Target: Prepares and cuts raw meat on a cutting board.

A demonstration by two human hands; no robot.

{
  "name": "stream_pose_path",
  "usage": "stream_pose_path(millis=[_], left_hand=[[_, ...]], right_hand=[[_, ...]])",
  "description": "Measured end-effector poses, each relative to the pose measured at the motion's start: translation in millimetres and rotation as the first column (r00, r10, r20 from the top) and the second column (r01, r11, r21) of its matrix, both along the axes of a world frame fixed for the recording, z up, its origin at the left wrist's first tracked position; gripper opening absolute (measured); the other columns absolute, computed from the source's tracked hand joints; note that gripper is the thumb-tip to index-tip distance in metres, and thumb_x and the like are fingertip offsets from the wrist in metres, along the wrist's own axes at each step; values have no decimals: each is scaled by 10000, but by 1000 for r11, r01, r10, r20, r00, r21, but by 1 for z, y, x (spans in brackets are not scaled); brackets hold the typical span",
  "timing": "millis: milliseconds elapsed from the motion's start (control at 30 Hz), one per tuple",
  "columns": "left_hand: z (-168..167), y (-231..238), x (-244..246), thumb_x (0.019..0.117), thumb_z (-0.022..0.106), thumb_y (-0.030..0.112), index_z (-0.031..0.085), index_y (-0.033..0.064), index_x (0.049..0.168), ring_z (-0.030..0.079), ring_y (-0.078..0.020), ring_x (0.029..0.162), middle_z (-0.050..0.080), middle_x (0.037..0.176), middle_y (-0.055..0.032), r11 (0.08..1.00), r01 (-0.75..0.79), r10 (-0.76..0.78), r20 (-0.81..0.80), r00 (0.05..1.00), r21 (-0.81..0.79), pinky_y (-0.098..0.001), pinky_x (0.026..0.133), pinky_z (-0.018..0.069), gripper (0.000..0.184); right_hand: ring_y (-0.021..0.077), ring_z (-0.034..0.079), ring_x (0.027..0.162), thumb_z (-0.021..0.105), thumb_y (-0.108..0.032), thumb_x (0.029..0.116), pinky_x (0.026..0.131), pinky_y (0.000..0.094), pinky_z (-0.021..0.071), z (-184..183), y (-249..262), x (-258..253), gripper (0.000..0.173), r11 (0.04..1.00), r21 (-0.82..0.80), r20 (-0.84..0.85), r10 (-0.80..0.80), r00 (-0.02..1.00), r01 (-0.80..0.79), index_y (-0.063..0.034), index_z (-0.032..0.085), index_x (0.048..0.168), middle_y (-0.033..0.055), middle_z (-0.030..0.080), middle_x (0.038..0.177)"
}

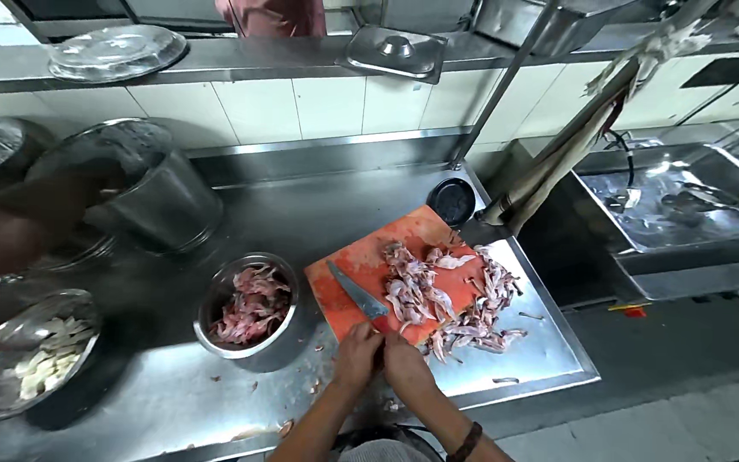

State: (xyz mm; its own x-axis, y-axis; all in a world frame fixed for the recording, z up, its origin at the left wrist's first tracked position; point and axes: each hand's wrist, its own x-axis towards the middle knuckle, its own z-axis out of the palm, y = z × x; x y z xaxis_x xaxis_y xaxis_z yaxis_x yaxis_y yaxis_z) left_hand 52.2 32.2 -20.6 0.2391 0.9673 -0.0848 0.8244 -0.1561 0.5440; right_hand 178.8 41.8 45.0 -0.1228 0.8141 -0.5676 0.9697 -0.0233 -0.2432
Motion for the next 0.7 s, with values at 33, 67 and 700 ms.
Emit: stream_pose_path(millis=[33, 67, 700], left_hand=[[0, 1, -2, 955, 609, 246, 753, 210, 1146, 605, -262, 1233, 667, 1276, -66, 999, 17, -15, -64, 998, 34, -463, 1019, 509, 242], [-3, 1, -4, 943, 610, 254, 744, 223, 1137, 591, -270, 1256, 655, 1319, -54, 997, 36, -28, -118, 993, 69, -491, 1014, 494, 238], [63, 14, -100, 973, 571, 350, 732, 127, 1113, 618, -244, 1240, 704, 1218, -64, 1000, -5, 5, 49, 999, -5, -469, 1090, 487, 309]], right_hand=[[393, 669, 1146, 474, -94, 1020, 942, 542, 567, 2, -1, -4, 349, 1000, -18, 23, 21, 1000, -21, 23, 577, 1332, 236, 634, 1286], [397, 663, 1154, 486, -91, 1011, 943, 544, 565, 1, -2, -6, 346, 999, -24, 32, 48, 998, -47, 24, 588, 1320, 239, 633, 1286], [318, 736, 893, 543, -123, 1016, 769, 445, 628, 53, -36, 39, 198, 877, 456, -38, 187, 982, -150, -4, 682, 1091, 183, 693, 1067]])
